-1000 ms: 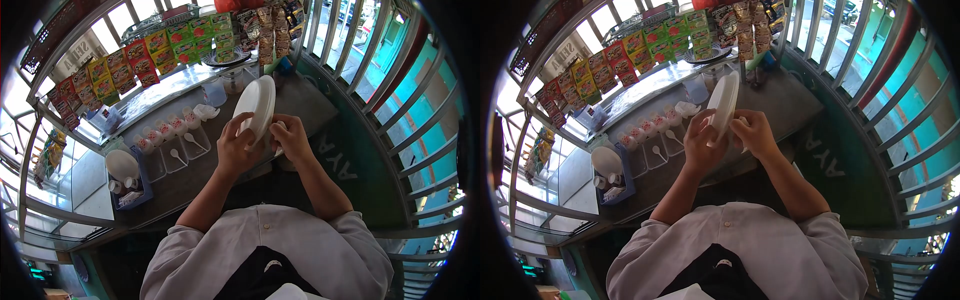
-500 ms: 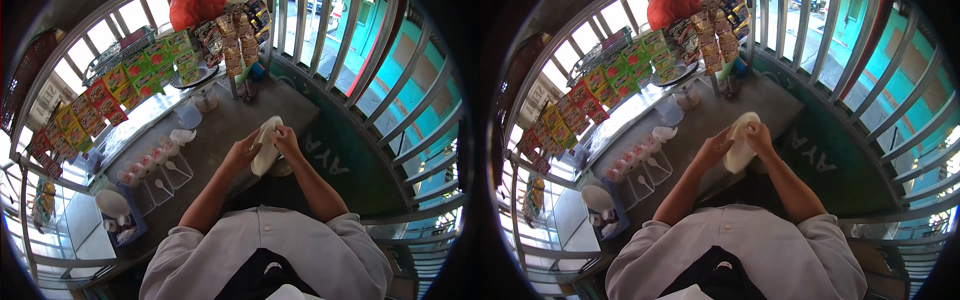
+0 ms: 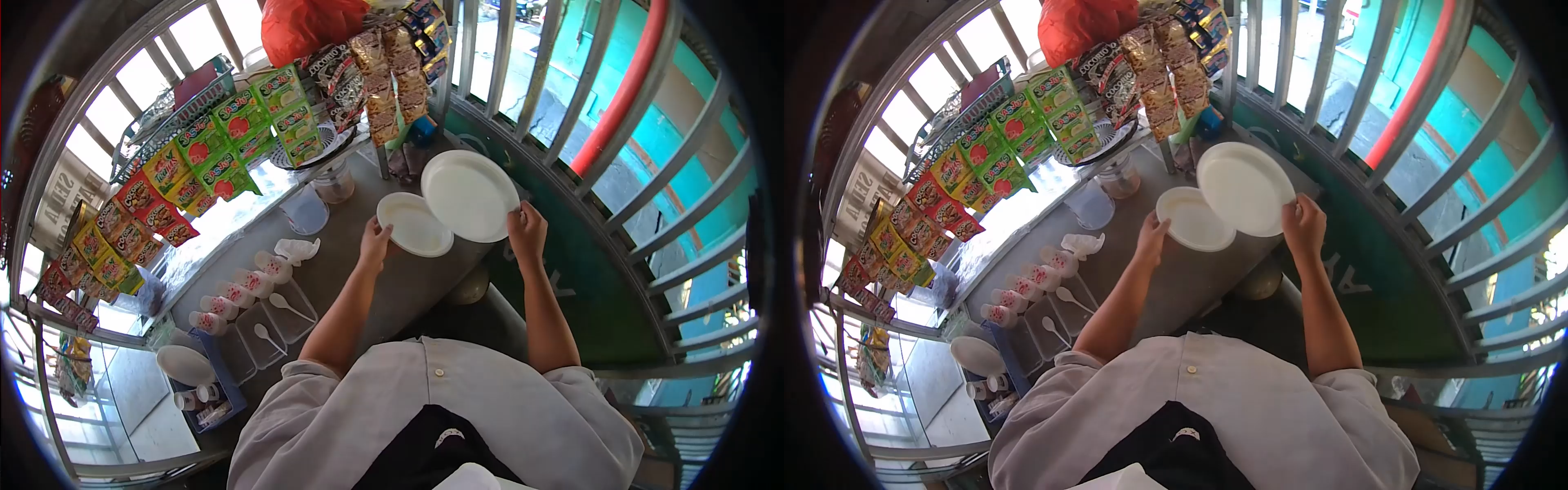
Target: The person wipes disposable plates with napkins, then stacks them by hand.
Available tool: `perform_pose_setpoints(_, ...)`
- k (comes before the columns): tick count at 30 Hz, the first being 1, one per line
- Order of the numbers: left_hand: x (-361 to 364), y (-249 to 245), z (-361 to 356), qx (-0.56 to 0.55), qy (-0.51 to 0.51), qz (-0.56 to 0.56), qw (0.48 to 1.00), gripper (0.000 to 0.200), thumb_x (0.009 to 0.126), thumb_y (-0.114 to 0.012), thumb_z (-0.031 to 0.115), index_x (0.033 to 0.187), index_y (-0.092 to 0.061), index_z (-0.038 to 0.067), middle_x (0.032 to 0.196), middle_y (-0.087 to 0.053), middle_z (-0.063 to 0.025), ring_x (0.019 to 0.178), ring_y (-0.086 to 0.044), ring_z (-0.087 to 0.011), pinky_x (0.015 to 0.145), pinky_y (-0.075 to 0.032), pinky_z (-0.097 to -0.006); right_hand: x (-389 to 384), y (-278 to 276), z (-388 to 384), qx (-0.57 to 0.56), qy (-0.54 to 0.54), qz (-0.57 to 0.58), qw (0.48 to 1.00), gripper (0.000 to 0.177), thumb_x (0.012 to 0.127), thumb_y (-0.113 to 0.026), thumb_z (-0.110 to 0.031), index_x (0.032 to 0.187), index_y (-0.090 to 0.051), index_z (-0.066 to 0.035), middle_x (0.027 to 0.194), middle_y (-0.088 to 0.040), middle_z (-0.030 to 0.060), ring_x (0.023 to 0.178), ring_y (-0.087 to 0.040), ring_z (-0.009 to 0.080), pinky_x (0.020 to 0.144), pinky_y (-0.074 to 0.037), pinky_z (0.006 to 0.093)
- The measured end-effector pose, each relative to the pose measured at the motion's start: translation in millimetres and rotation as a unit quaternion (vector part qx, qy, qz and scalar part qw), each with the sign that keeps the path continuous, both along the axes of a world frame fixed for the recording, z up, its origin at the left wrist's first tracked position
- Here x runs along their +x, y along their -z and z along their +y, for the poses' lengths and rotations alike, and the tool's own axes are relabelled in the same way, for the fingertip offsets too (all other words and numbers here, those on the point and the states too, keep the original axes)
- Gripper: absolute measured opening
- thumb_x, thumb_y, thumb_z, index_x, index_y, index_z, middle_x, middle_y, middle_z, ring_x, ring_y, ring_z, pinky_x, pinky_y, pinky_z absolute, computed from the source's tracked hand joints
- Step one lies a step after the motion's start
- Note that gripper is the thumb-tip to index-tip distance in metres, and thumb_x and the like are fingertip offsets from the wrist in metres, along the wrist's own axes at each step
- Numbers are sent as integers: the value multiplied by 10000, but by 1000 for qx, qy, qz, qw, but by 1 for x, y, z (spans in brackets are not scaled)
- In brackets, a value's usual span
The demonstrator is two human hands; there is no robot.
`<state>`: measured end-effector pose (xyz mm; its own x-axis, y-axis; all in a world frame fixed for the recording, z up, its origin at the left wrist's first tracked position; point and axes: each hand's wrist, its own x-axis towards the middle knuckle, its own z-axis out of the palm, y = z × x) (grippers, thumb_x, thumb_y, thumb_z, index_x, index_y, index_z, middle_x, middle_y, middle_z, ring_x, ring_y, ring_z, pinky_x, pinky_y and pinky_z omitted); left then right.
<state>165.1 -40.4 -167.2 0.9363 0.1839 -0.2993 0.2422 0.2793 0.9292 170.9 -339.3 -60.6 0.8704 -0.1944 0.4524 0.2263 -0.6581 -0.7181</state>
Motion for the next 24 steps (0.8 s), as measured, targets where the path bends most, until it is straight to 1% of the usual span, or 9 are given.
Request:
perform_pose_setpoints(3, 23, 60, 9, -89, 24, -4, 996, 522, 950, -526, 221, 1403, -303, 89, 1276, -495, -114, 1151, -522, -293, 891, -507, -474, 16, 2, 20, -35, -54, -127, 990, 78, 755, -554, -82, 735, -546, -7, 700, -570, 151, 594, -568, 338, 570, -444, 381)
perform_pose_setpoints(5, 27, 67, 20, -276, 45, 152, 948, 556, 958, -482, 349, 1424, -288, 115, 1378, -415, -146, 1232, -442, -386, 945, -452, -534, 24, 0, 36, -47, -98, -189, 976, 40, 743, -571, -56, 731, -555, -22, 715, -582, 132, 600, -575, 323, 569, -456, 381)
perform_pose_setpoints(6, 27, 61, 18, -281, 33, 147, 948, 556, 958, -482, 349, 1424, -288, 115, 1378, -415, -146, 1232, -442, -386, 945, -452, -534, 26, -2, 42, -52, -130, -204, 969, 29, 730, -587, -45, 734, -559, -39, 718, -592, 112, 606, -580, 304, 562, -464, 379)
perform_pose_setpoints(9, 5, -6, 10, -230, -92, 170, 954, 607, 954, -433, 434, 1442, -260, 118, 1446, -346, -171, 1245, -413, -459, 956, -430, -556, 51, 3, 49, -87, -223, -285, 928, 111, 686, -646, -36, 758, -578, -85, 760, -614, 52, 617, -590, 235, 531, -472, 357)
perform_pose_setpoints(11, -22, -68, 10, -407, 39, -29, 912, 608, 946, -448, 427, 1417, -314, 67, 1415, -402, -189, 1225, -467, -408, 970, -435, -517, 64, 10, 50, -134, -367, -326, 861, 140, 673, -667, -63, 783, -594, -109, 813, -615, 21, 637, -591, 209, 524, -470, 350)
perform_pose_setpoints(15, -36, -61, 23, -364, -12, -141, 921, 552, 945, -476, 376, 1355, -402, 14, 1284, -534, -175, 1132, -560, -334, 953, -464, -452, 77, 17, 56, -221, -508, -258, 791, 216, 651, -640, -73, 858, -617, -132, 929, -577, 28, 731, -569, 223, 569, -477, 387)
perform_pose_setpoints(17, -54, -57, 27, -41, -87, -173, 980, 491, 954, -498, 324, 1294, -465, -27, 1195, -592, -173, 1093, -591, -286, 946, -472, -417, 82, 2, 58, -181, -525, -232, 798, 271, 642, -608, -40, 899, -618, -129, 947, -562, 50, 741, -564, 245, 603, -480, 398)
perform_pose_setpoints(18, -58, -70, 25, -318, -178, -92, 927, 437, 949, -502, 202, 1319, -439, -22, 1223, -570, -158, 1104, -574, -270, 924, -484, -400, 85, -4, 60, -147, -527, -202, 812, 331, 634, -575, -6, 939, -620, -126, 966, -547, 73, 751, -559, 268, 637, -483, 410)
perform_pose_setpoints(24, -84, -101, -14, -140, -288, -179, 930, 459, 956, -486, 189, 1376, -389, 32, 1273, -532, -114, 1144, -537, -230, 918, -487, -374, 113, -30, 131, -38, -526, -207, 824, 408, 663, -525, 52, 1028, -597, -115, 990, -549, 117, 798, -580, 323, 751, -477, 395)
